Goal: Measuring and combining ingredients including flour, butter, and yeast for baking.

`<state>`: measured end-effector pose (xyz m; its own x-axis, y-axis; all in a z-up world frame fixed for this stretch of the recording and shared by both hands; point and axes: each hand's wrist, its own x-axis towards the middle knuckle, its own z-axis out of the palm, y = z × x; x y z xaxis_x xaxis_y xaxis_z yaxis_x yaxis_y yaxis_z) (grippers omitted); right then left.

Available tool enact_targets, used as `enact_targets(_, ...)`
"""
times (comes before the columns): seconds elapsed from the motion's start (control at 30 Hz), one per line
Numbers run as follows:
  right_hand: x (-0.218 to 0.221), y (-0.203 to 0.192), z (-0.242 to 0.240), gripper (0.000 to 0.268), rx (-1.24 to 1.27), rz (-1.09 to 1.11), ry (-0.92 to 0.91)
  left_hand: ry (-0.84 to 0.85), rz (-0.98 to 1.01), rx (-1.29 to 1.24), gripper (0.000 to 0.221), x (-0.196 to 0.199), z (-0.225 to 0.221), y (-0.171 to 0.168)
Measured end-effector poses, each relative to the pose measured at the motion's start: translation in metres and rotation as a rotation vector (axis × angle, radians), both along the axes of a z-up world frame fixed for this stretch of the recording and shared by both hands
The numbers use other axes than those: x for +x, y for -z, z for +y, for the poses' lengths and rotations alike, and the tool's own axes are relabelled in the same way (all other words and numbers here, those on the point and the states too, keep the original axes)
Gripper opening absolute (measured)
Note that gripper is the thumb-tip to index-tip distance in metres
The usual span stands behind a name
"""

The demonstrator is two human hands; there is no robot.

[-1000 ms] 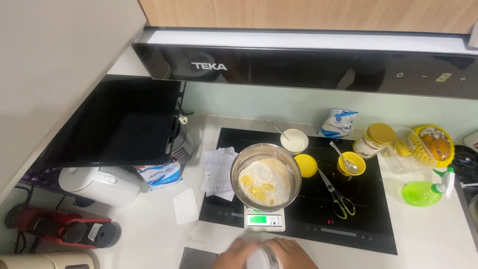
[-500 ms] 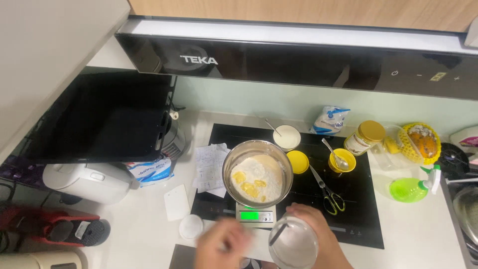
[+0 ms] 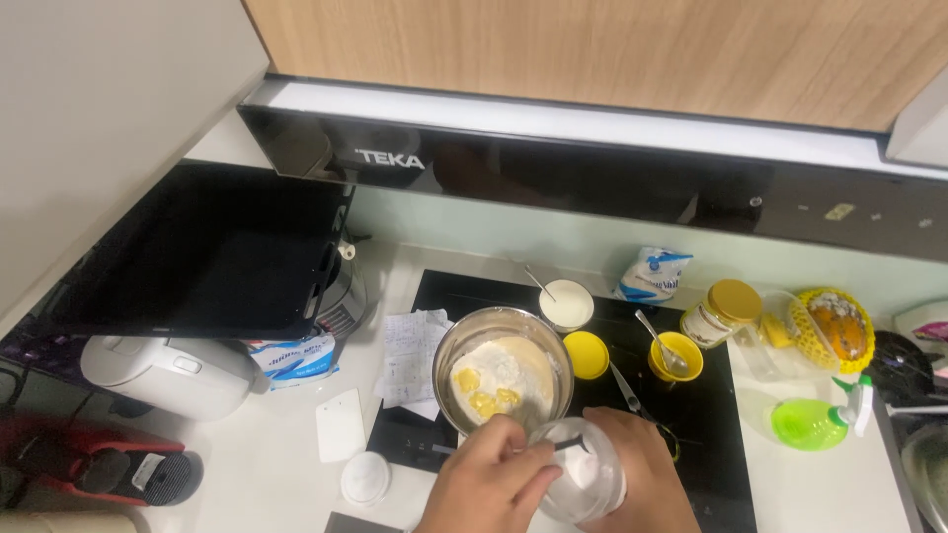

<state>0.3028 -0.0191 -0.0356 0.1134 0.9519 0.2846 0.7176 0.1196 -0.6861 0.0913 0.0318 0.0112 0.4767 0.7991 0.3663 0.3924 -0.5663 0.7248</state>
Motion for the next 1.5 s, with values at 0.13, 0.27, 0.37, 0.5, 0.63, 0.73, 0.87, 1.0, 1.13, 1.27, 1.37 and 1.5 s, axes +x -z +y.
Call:
enact_targets(0.13,0.011,-0.003,0.008,0.103,0.013,-0.219,-0.096,0.056,0.209,-0.010,0.015,0.009,0.010,0.041)
enact_targets(0.27,0.025,0.005,0.016,0.104,-0.008,-0.164,-0.180,-0.010,0.238,-0.020,0.012,0.007,0.012,0.039)
enact_targets(0.37,0.023,-0.007,0.017,0.102,-0.064,-0.116,-0.138,-0.097,0.107,-0.126,0.013,0.003,0.018,0.019)
enact_targets(0.5,0.020,-0.015,0.021,0.102,-0.270,-0.014,0.027,-0.188,-0.041,-0.456,0.014,-0.001,0.024,0.001)
enact_targets(0.63,0.018,-0.018,0.026,0.098,-0.346,0.043,-0.007,-0.199,-0.111,-0.482,0.013,-0.008,0.026,-0.009)
enact_targets(0.73,0.016,-0.017,0.026,0.103,-0.348,0.062,-0.015,-0.121,-0.158,-0.360,0.010,-0.012,0.022,-0.013)
enact_targets(0.87,0.014,-0.026,0.025,0.096,-0.199,-0.006,-0.123,0.155,0.005,0.196,0.020,-0.008,0.010,-0.004)
enact_targets(1.0,0.011,-0.043,0.028,0.097,-0.270,0.002,-0.202,0.293,0.141,0.444,0.022,-0.001,-0.002,0.001)
enact_targets(1.13,0.012,-0.040,0.027,0.100,-0.249,-0.009,-0.244,0.297,0.113,0.518,0.022,0.004,0.001,0.004)
enact_targets(1.27,0.012,-0.043,0.027,0.101,-0.236,-0.031,-0.270,0.227,-0.050,0.252,0.018,0.007,0.006,0.009)
enact_targets(1.37,0.014,-0.037,0.027,0.101,-0.230,-0.001,-0.244,0.030,-0.170,-0.092,0.011,0.008,0.009,0.008)
enact_targets(1.5,0.020,-0.031,0.029,0.098,-0.176,0.010,-0.214,-0.158,-0.254,-0.438,0.009,0.001,0.017,-0.001)
